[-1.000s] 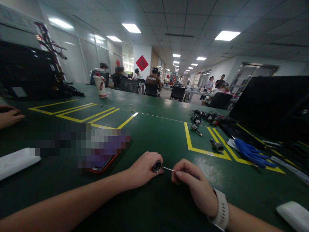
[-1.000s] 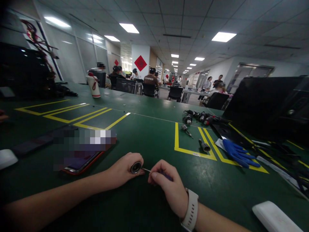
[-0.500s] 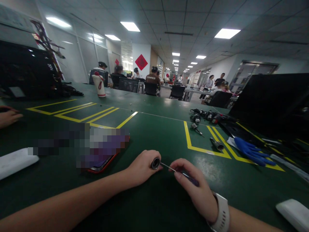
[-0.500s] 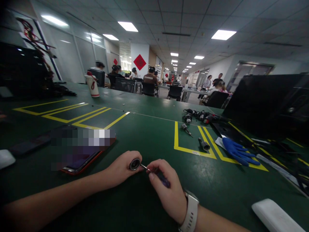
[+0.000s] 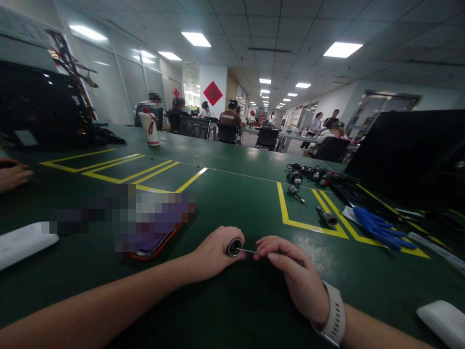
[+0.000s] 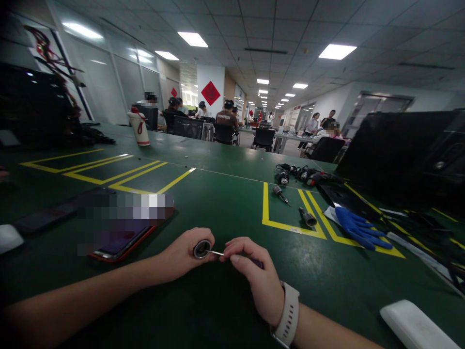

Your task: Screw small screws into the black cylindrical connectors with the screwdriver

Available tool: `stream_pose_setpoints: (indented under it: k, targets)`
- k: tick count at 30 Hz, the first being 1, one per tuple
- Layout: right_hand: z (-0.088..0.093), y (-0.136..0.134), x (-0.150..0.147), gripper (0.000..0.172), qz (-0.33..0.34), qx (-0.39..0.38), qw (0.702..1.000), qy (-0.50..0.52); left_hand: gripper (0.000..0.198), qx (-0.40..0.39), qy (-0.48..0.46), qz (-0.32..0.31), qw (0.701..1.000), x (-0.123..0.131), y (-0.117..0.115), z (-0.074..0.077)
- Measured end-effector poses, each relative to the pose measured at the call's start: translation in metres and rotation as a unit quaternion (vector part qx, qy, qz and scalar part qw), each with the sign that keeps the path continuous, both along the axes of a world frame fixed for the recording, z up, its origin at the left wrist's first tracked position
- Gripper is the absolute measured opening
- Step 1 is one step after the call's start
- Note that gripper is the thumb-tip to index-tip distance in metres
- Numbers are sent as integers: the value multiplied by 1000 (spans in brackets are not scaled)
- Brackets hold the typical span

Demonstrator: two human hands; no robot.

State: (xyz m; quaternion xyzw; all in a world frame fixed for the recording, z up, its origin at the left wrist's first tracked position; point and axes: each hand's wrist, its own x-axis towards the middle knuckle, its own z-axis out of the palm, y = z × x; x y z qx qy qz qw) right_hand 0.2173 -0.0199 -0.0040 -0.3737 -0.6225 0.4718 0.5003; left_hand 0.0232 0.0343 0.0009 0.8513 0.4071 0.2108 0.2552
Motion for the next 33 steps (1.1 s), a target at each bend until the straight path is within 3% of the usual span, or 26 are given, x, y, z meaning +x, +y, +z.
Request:
stream_pose_setpoints:
  k: [6, 17, 26, 33]
  targets:
    - [7, -15, -6, 15, -29, 92, 990, -104, 13, 46, 29, 8, 998, 1, 1, -5]
    - [-1, 0, 0, 16, 18, -50, 999, 4, 18, 4, -10, -24, 1000, -1, 2, -4]
    - [6, -15, -5, 14, -12, 64, 994, -93, 14, 39, 9, 0, 999, 0, 2, -4]
    - [2, -6, -1, 15, 17, -21, 999, -24, 17, 23, -22, -17, 999, -1, 1, -5]
